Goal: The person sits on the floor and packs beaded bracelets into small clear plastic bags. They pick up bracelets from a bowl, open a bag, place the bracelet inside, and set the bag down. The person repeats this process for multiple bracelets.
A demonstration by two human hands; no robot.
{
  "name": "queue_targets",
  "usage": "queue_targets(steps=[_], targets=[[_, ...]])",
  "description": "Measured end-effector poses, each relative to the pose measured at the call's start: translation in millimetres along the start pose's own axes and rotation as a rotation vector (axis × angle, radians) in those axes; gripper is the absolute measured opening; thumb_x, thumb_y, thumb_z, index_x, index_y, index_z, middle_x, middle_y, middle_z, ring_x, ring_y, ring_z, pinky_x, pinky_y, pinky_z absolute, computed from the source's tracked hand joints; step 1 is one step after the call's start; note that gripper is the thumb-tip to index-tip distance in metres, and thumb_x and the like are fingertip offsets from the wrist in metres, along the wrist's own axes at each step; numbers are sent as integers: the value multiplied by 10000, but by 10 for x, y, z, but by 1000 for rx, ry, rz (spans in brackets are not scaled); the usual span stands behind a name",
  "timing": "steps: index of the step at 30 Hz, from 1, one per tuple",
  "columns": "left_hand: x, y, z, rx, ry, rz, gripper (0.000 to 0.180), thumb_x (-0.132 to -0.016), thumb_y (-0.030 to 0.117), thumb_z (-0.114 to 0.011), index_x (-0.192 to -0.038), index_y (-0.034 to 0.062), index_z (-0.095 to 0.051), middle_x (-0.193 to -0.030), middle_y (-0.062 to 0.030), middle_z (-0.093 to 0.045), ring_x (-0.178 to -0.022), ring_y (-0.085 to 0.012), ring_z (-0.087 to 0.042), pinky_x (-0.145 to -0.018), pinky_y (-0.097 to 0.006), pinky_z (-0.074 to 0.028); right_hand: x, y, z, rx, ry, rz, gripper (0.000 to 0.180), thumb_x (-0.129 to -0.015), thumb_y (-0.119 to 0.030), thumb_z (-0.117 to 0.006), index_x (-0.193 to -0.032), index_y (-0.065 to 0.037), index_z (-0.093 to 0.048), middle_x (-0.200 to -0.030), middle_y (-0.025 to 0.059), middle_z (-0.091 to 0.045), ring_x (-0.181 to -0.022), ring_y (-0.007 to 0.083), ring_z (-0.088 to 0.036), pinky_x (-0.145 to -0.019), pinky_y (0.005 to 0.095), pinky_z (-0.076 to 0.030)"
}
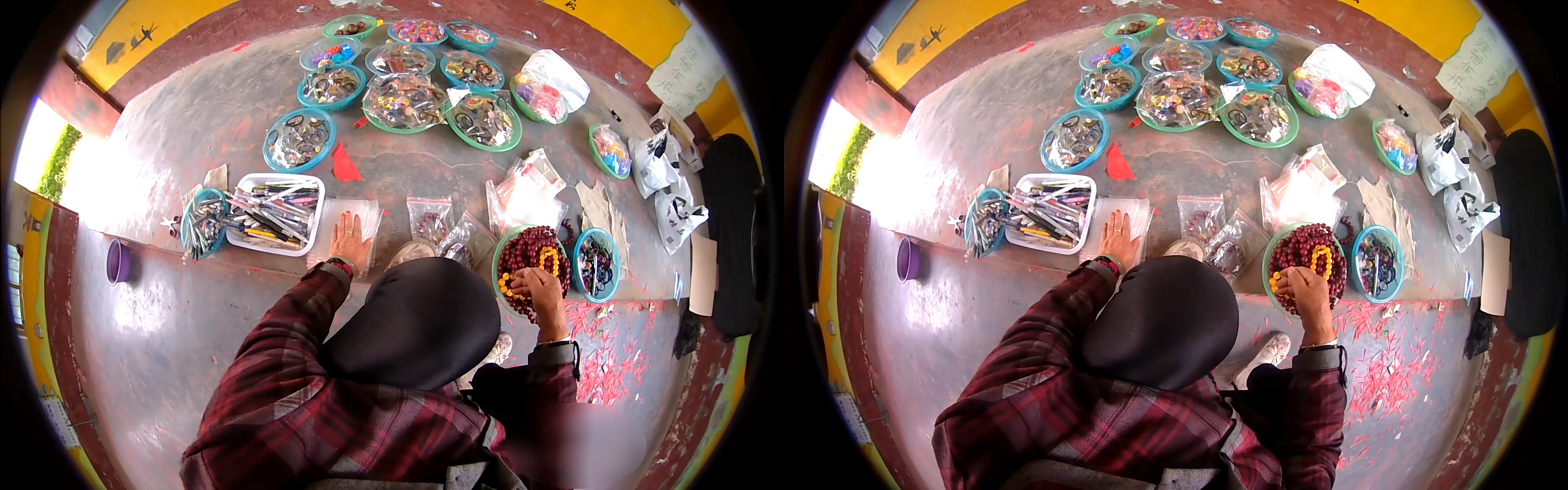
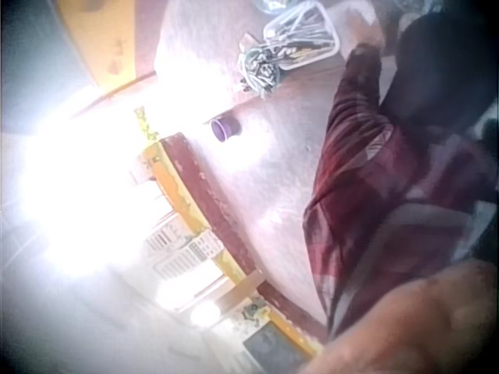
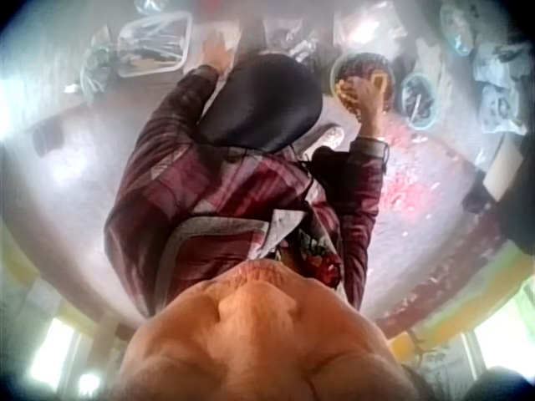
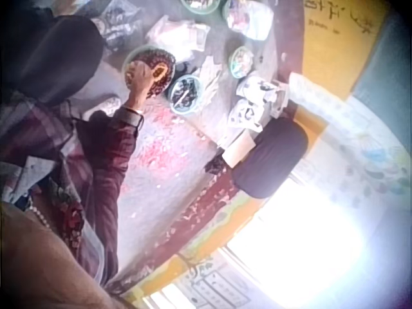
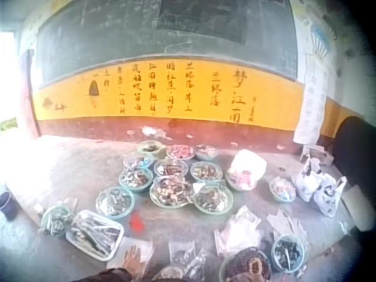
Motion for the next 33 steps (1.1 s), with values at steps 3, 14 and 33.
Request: queue_targets(steps=[3, 14, 33], targets=[[-76, -102, -137, 7, -12, 40, 695, -878, 435, -433, -1402, 43, -198, -1466, -171, -155, -1363, -305, -128, -1095, -454, -120, 15, 55, -13, -7, -4, -4, 267, -898, -165, -472, -911, 68, -600, -759, 92, -617, -656, 133, -598, -621, 230, -482], [-194, -165, -529, 138, -174, 53, 706, -875, 443, -436, -1430, 124, -135, -1474, -168, -125, -1370, -335, -60, -1088, -485, -81, 184, 191, -114, -44, 11, -136, 274, -870, -191, -508, -940, 60, -596, -782, 116, -622, -668, 168, -623, -646, 265, -500], [-634, 1604, -239, 494, -451, -536, 316, -817, 307, -597, -951, 23, -632, -866, -154, -651, -794, -294, -624, -720, -357, -479, 195, -52, 23, -162, 13, 122, 254, -891, -172, -509, -851, 53, -620, -721, 94, -624, -644, 156, -609, -609, 263, -503]])
Point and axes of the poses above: each hand's wrist, its own x-axis away from the middle knuckle, its own z-axis out of the back of the hand, y = z × x, the point moved 7 cm from there along -x, towards the middle knuckle
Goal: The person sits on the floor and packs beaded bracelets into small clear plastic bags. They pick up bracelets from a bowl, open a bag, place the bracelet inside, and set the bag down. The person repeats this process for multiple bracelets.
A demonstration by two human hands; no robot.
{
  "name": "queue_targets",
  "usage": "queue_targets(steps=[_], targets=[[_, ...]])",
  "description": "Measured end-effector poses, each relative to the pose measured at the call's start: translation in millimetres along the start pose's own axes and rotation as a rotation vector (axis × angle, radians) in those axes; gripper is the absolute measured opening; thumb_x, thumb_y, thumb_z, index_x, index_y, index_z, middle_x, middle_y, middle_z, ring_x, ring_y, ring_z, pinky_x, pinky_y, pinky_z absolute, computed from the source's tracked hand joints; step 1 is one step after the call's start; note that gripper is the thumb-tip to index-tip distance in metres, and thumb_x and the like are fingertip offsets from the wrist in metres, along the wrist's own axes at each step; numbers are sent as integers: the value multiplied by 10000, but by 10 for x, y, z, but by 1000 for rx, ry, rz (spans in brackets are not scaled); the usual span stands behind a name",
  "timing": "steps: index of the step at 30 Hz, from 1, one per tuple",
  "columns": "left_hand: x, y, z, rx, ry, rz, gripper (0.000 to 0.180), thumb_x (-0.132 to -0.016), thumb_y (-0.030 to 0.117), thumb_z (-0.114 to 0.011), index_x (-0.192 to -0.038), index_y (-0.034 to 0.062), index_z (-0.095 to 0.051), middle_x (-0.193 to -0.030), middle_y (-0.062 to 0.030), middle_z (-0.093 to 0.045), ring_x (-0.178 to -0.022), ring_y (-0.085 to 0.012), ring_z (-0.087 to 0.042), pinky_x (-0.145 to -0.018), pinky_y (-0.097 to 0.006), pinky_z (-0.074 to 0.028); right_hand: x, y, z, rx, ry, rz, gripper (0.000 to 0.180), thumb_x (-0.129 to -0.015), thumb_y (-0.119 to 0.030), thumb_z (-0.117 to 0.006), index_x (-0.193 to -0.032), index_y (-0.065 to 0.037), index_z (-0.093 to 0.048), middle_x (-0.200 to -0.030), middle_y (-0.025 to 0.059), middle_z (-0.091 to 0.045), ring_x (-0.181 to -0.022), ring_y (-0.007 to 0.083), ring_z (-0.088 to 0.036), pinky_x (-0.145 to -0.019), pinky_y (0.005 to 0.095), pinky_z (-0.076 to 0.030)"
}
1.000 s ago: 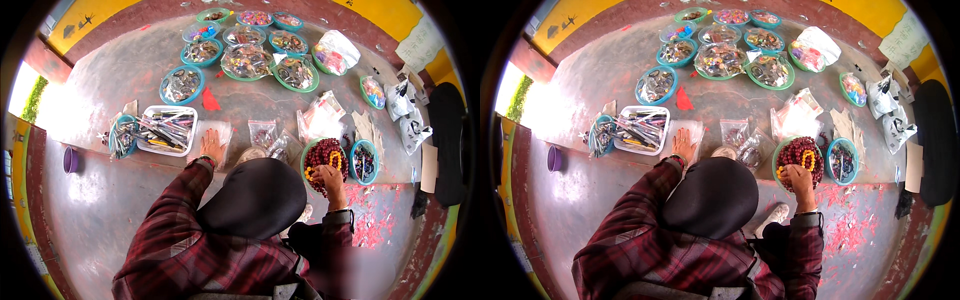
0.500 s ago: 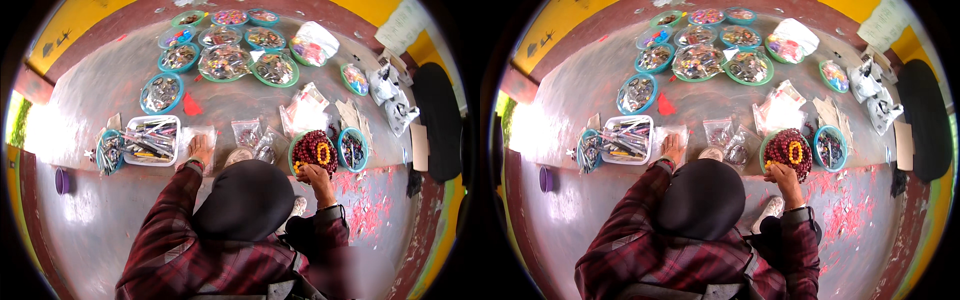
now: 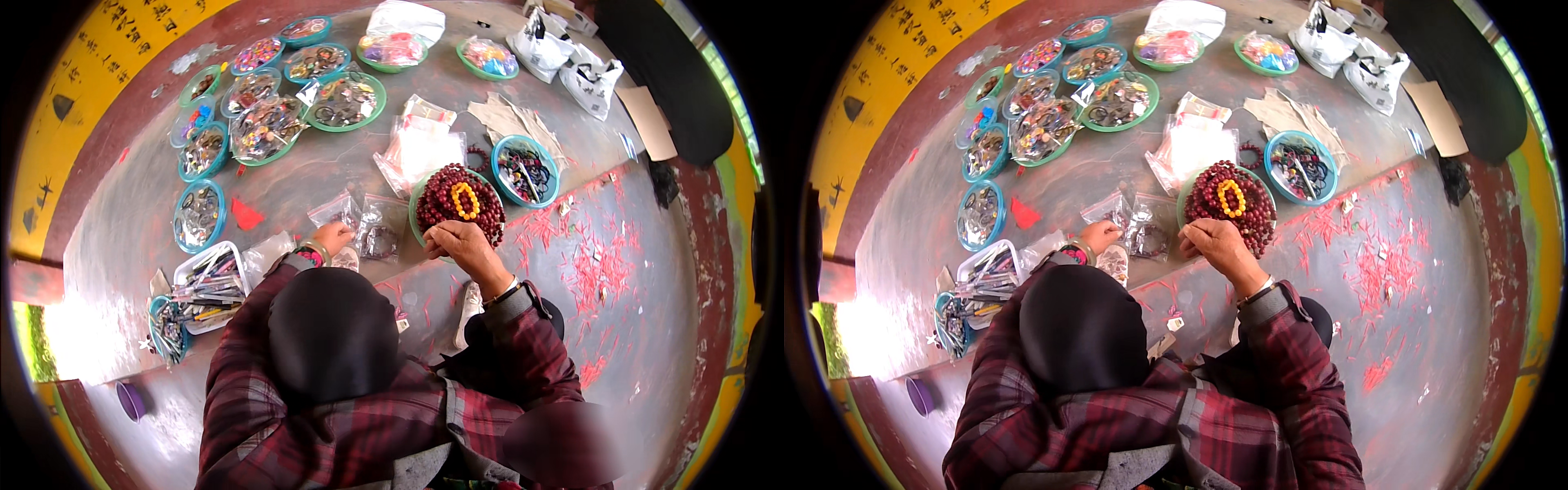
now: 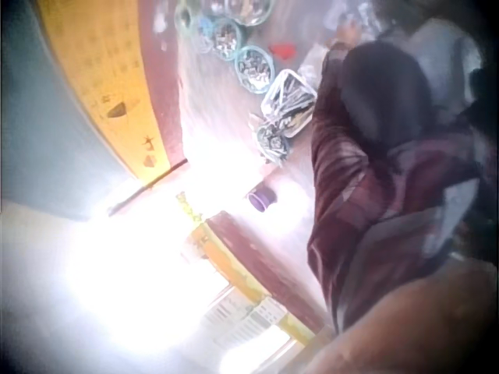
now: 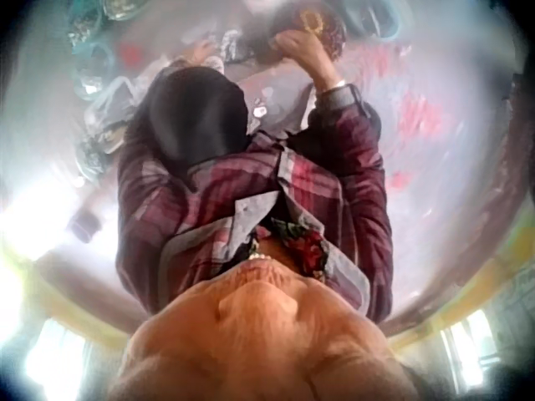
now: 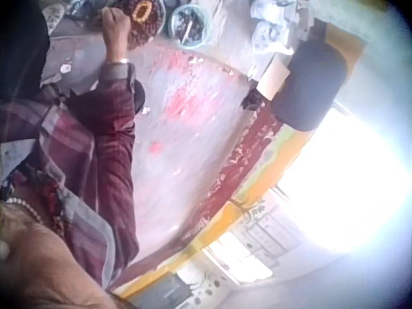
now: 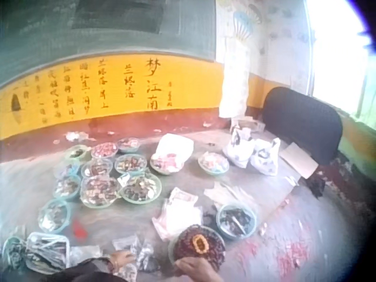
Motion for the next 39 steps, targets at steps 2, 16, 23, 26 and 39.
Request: queue_targets(steps=[2, 16, 23, 26, 39], targets=[[-145, -1, -167, 72, -46, 95, 412, -746, 356, -669, -968, 16, -603, -894, -156, -642, -832, -281, -617, -740, -354, -476, 19, -53, 26, -15, 15, 13, 256, -890, -173, -509, -844, 52, -622, -705, 86, -625, -632, 149, -608, -601, 260, -500], [-176, 186, -350, -258, 194, 227, 388, -636, 204, -759, -924, 67, -537, -881, -137, -602, -855, -317, -594, -740, -393, -456, -24, -87, -1, 28, -30, -25, 252, -895, -166, -507, -837, 54, -614, -692, 90, -629, -626, 151, -606, -592, 261, -493], [-189, 212, -503, -305, 51, -103, 222, -618, 125, -722, -784, 78, -584, -763, -116, -567, -769, -302, -563, -697, -404, -438, -39, -27, -47, 20, -37, -58, 247, -878, -157, -504, -820, 57, -613, -686, 103, -639, -620, 165, -616, -591, 271, -500], [-209, 46, -529, -279, 105, -127, 262, -639, 158, -728, -837, 82, -575, -775, -110, -583, -780, -299, -576, -699, -404, -442, -66, 0, -58, -6, -56, -67, 288, -901, -197, -487, -827, 51, -614, -701, 111, -641, -633, 177, -624, -612, 281, -506], [-178, 254, -588, -444, -114, 59, 364, -702, 197, -656, -1035, 94, -552, -914, -155, -636, -884, -333, -604, -751, -412, -464, -47, -208, -89, -1074, -141, -102, 712, -935, -537, -164, -1369, 23, -237, -1242, 244, -476, -1115, 320, -518, -913, 388, -445]])
Point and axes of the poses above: each hand's wrist, its own x-axis away from the middle knuckle, its own z-axis out of the back of the hand, y = z × x, the point moved 7 cm from there along -x, towards the middle knuckle
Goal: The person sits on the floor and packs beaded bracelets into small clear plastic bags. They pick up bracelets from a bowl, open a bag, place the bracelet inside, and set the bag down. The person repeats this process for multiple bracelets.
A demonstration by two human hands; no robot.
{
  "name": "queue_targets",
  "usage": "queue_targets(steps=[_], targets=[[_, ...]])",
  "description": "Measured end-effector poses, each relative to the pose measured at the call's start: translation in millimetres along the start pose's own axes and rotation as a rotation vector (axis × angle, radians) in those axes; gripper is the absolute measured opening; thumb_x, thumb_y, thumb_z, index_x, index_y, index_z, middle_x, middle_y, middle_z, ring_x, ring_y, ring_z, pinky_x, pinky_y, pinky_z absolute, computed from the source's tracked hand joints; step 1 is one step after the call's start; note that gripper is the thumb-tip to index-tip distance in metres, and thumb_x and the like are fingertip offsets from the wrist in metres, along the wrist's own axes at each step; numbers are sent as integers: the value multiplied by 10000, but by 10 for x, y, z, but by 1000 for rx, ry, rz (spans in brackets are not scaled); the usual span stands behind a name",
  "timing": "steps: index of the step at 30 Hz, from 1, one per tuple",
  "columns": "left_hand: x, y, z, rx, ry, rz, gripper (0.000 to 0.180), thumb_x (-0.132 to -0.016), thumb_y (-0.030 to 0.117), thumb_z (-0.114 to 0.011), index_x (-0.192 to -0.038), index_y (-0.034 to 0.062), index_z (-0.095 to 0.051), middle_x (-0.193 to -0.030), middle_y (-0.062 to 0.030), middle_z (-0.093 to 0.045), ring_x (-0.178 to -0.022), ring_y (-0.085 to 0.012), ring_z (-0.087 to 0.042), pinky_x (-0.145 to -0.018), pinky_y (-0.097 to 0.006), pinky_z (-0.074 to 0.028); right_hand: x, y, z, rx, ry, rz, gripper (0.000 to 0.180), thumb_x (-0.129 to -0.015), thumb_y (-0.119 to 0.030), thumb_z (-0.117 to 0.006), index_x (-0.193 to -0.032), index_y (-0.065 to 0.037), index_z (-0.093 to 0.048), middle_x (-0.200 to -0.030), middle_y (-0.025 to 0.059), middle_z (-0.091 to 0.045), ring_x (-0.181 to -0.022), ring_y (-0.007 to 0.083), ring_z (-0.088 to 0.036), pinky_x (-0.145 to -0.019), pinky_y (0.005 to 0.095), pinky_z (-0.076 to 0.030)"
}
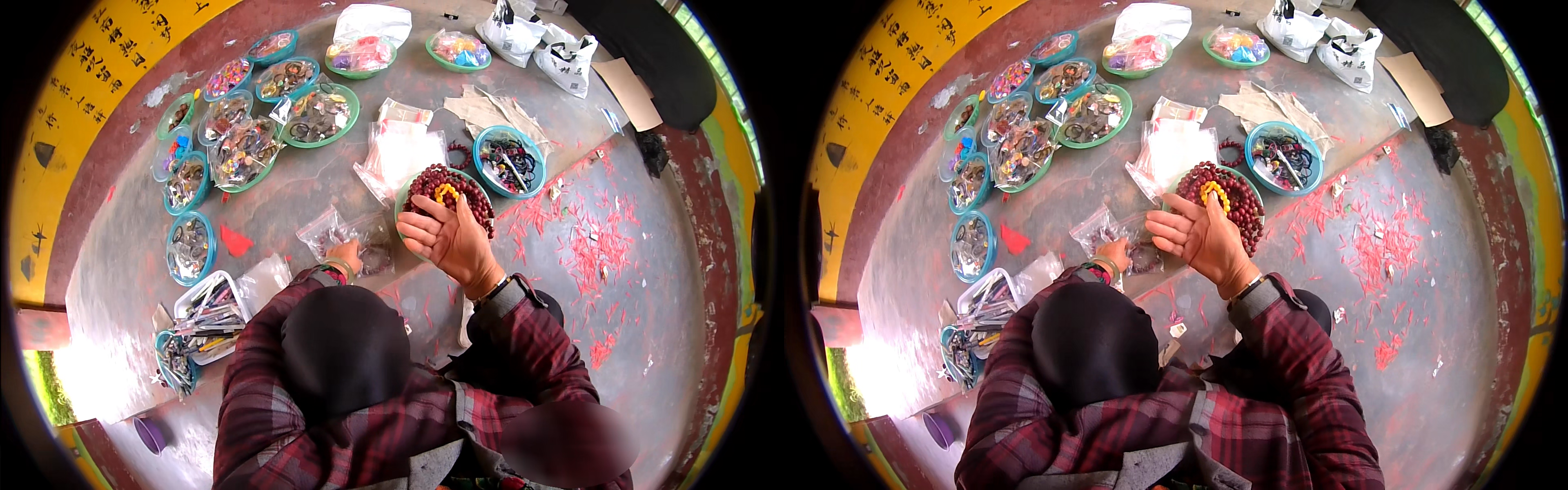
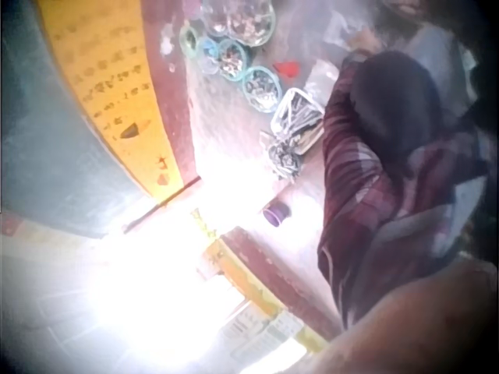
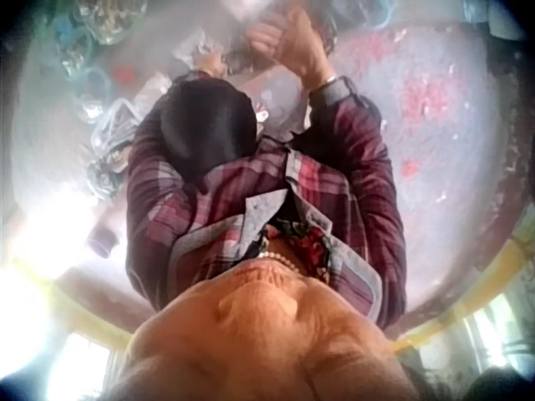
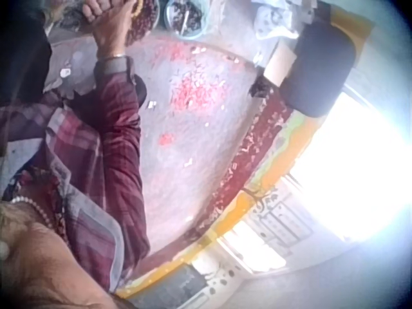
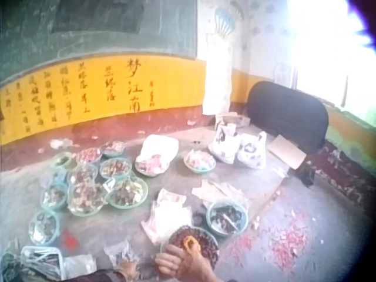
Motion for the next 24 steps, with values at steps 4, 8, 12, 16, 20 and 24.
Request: queue_targets(steps=[4, 8, 12, 16, 20, 24], targets=[[-96, -146, -126, 136, -12, -50, 215, -719, 165, -612, -903, 67, -560, -824, -172, -620, -783, -320, -605, -670, -404, -465, 2, -34, -23, -23, -5, 11, 697, -933, -542, -169, -1369, -6, -263, -1216, 222, -512, -1078, 318, -544, -893, 395, -454], [-61, -98, 61, 425, 201, -137, 143, -796, 135, -585, -875, 40, -514, -736, -109, -580, -678, -242, -589, -641, -342, -467, 4, -60, 16, 22, -48, 44, 704, -932, -545, -186, -1363, 7, -262, -1223, 237, -494, -1089, 313, -534, -892, 380, -454], [-90, -5, 234, 1028, -71, -45, 105, -850, 132, -554, -890, 56, -494, -733, -29, -538, -684, -118, -553, -589, -265, -460, 1, -81, 188, 120, 21, 95, 654, -944, -509, -242, -1334, 10, -319, -1198, 192, -527, -1035, 254, -563, -832, 335, -466], [32, 272, 799, 1571, -175, -119, 106, -876, 116, -542, -926, 83, -454, -867, -30, -557, -775, -111, -560, -640, -259, -476, 44, -87, 355, 291, 303, 126, 605, -925, -477, -388, -1281, 13, -397, -1181, 147, -549, -1001, 194, -571, -801, 279, -449], [78, 714, 1545, 1712, -93, -437, 124, -874, 69, -539, -950, 85, -442, -1024, -128, -590, -953, -201, -573, -877, -348, -441, -16, 141, 581, 300, 306, 58, 677, -834, -505, -563, -1295, -38, -397, -1264, 157, -479, -1142, 230, -479, -903, 348, -387], [284, 1314, 1917, 1716, -236, -464, 110, -878, 71, -538, -943, 80, -450, -1039, -113, -578, -967, -187, -563, -870, -333, -443, -23, 177, 310, 201, 192, 96, 620, -865, -455, -541, -1318, -75, -353, -1243, 121, -489, -1127, 224, -482, -896, 356, -396]])
Point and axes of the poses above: each hand's wrist, its own x-axis away from the middle knuckle, its own z-axis out of the back of the hand, y = z × x, the point moved 7 cm from there along -x, towards the middle knuckle
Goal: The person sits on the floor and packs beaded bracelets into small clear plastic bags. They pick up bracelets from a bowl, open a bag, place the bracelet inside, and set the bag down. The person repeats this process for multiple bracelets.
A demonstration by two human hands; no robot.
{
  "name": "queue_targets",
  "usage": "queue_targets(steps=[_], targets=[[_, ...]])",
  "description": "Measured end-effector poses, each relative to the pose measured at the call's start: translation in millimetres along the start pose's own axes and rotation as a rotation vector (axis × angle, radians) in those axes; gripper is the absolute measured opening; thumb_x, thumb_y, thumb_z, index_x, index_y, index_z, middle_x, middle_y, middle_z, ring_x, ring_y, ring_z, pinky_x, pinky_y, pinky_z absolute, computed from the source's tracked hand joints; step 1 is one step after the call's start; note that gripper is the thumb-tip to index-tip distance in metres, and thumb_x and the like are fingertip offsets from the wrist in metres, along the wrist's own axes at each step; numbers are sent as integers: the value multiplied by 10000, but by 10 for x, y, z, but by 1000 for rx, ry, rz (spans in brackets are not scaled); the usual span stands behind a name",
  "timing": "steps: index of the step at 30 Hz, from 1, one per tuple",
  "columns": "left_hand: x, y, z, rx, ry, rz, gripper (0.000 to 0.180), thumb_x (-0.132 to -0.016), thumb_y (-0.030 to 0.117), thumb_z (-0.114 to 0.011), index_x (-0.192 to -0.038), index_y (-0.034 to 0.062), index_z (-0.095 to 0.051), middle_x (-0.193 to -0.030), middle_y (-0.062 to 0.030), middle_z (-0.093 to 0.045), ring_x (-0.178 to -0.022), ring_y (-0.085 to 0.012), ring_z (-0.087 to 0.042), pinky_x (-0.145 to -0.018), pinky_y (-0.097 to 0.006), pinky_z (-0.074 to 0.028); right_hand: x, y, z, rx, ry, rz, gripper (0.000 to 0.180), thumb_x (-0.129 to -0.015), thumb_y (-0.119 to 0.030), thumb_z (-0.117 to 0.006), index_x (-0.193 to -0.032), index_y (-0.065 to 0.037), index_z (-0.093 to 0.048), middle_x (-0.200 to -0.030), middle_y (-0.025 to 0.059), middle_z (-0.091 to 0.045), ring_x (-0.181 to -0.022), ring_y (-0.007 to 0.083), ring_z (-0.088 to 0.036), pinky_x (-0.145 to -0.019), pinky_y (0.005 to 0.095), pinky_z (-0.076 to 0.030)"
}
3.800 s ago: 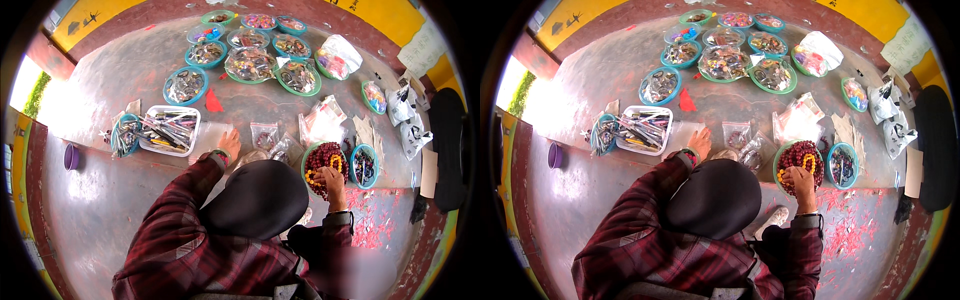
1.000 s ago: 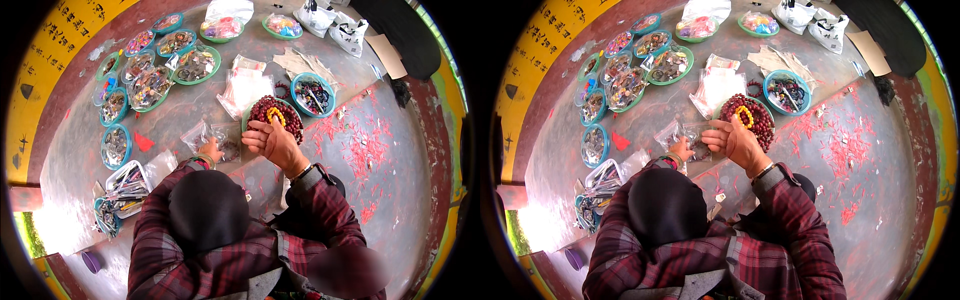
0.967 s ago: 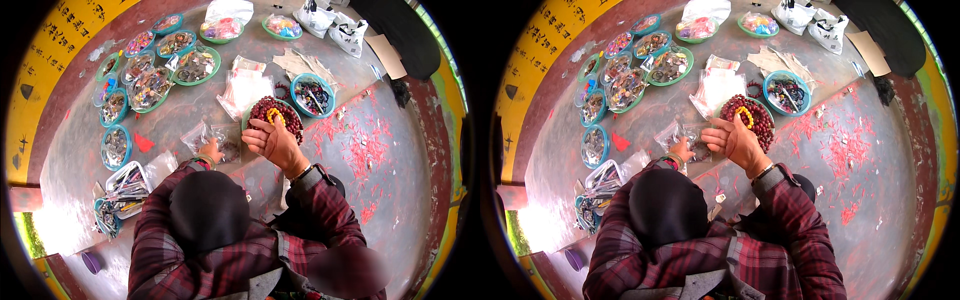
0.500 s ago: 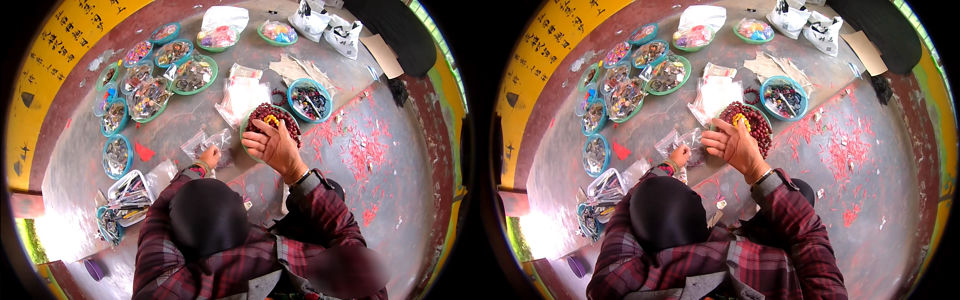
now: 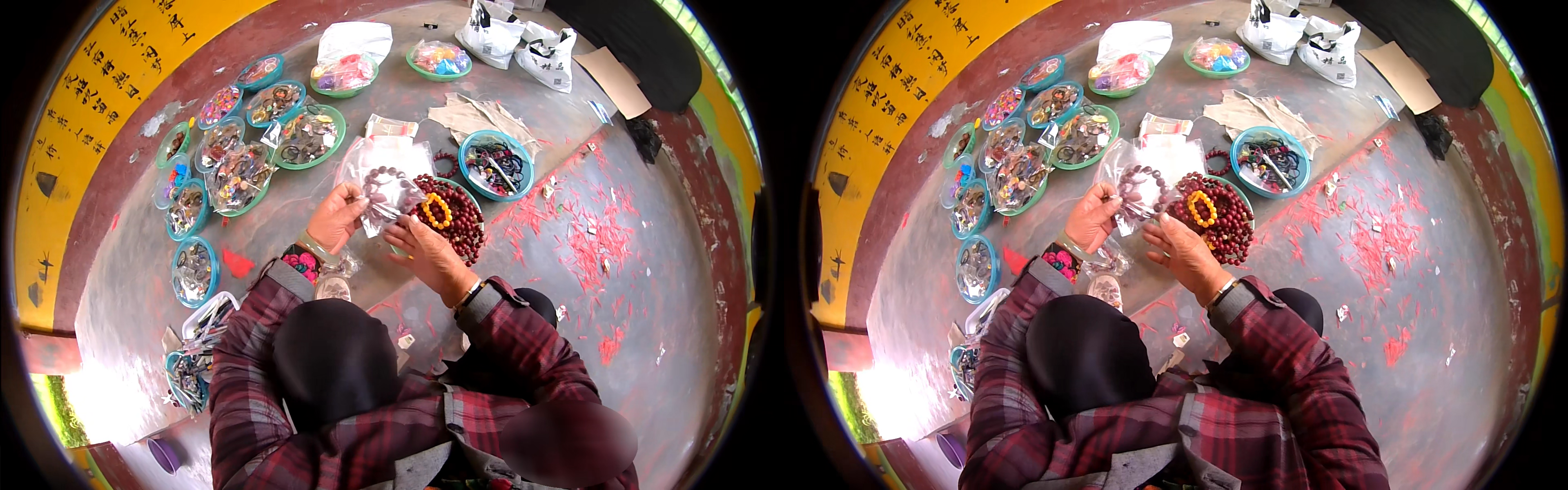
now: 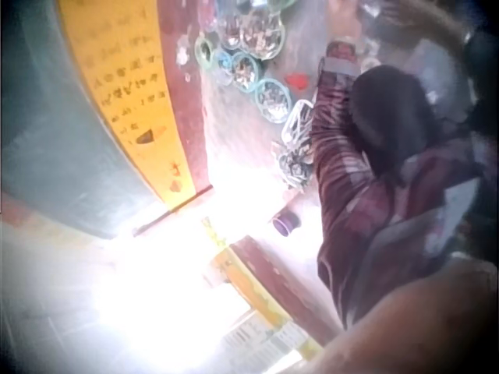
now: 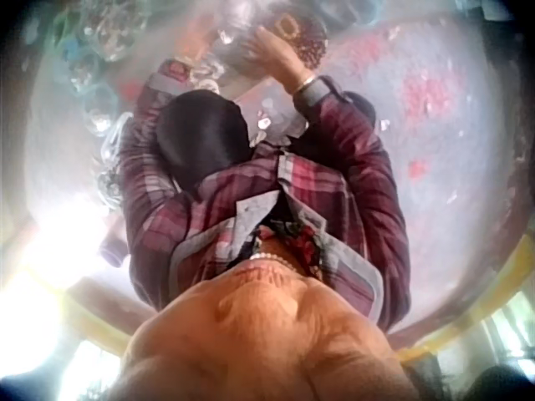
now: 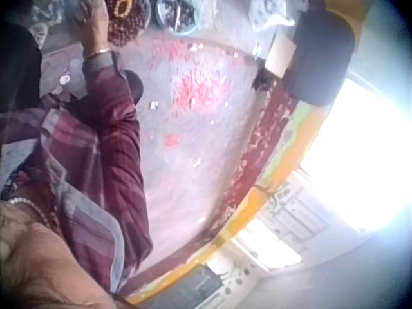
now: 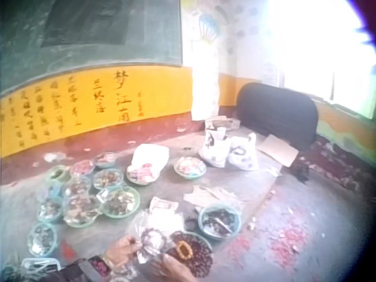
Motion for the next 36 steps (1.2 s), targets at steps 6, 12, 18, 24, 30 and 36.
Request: queue_targets(steps=[6, 12, 18, 24, 30, 36], targets=[[-15, -174, -380, -348, -198, 54, 234, -872, 78, -552, -1094, 67, -477, -1108, -65, -567, -1030, -157, -550, -842, -294, -450, -112, -613, 152, -161, 21, 337, 278, -944, -136, -389, -1196, -46, -464, -1061, 82, -575, -957, 179, -576, -827, 337, -491], [102, -462, 256, -444, 84, 241, 254, -931, 211, -477, -1122, 45, -489, -1085, -100, -591, -959, -168, -590, -816, -308, -469, 306, -1421, 280, 424, 206, 482, 218, -911, -140, -490, -1071, -16, -574, -903, 34, -618, -788, 111, -593, -717, 243, -494], [272, -992, 407, 194, 138, 508, 507, -909, 475, -431, -1167, 41, -480, -1086, -126, -581, -942, -227, -588, -802, -383, -488, 180, -1217, 110, 842, 245, 498, 235, -916, -187, -505, -987, 27, -571, -817, -12, -560, -742, 73, -491, -661, 223, -419], [222, -957, 54, 448, -64, 498, 642, -912, 559, -272, -1354, 97, -325, -1270, -145, -483, -1124, -305, -507, -908, -485, -435, 12, -810, -74, 924, 136, 472, 273, -924, -220, -479, -966, 28, -585, -729, 60, -553, -670, 120, -481, -616, 287, -410], [310, -972, 110, 441, -142, 498, 668, -906, 591, -202, -1339, 109, -363, -1284, -117, -486, -1151, -311, -495, -924, -476, -412, 128, -831, -348, 1307, 159, 640, 224, -904, -220, -490, -920, -21, -591, -650, 191, -509, -564, 328, -488, -525, 351, -397], [277, -1066, 136, 443, -73, 584, 721, -889, 625, -187, -1330, 85, -368, -1279, -129, -488, -1140, -316, -500, -952, -495, -381, 232, -829, -494, 1374, 119, 708, 188, -896, -180, -506, -811, -13, -525, -624, 197, -491, -577, 377, -506, -507, 373, -407]])
Point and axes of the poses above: each hand's wrist, its own x-axis away from the middle knuckle, its own z-axis out of the back of the hand, y = z × x, the point moved 7 cm from there along -x, towards the middle knuckle
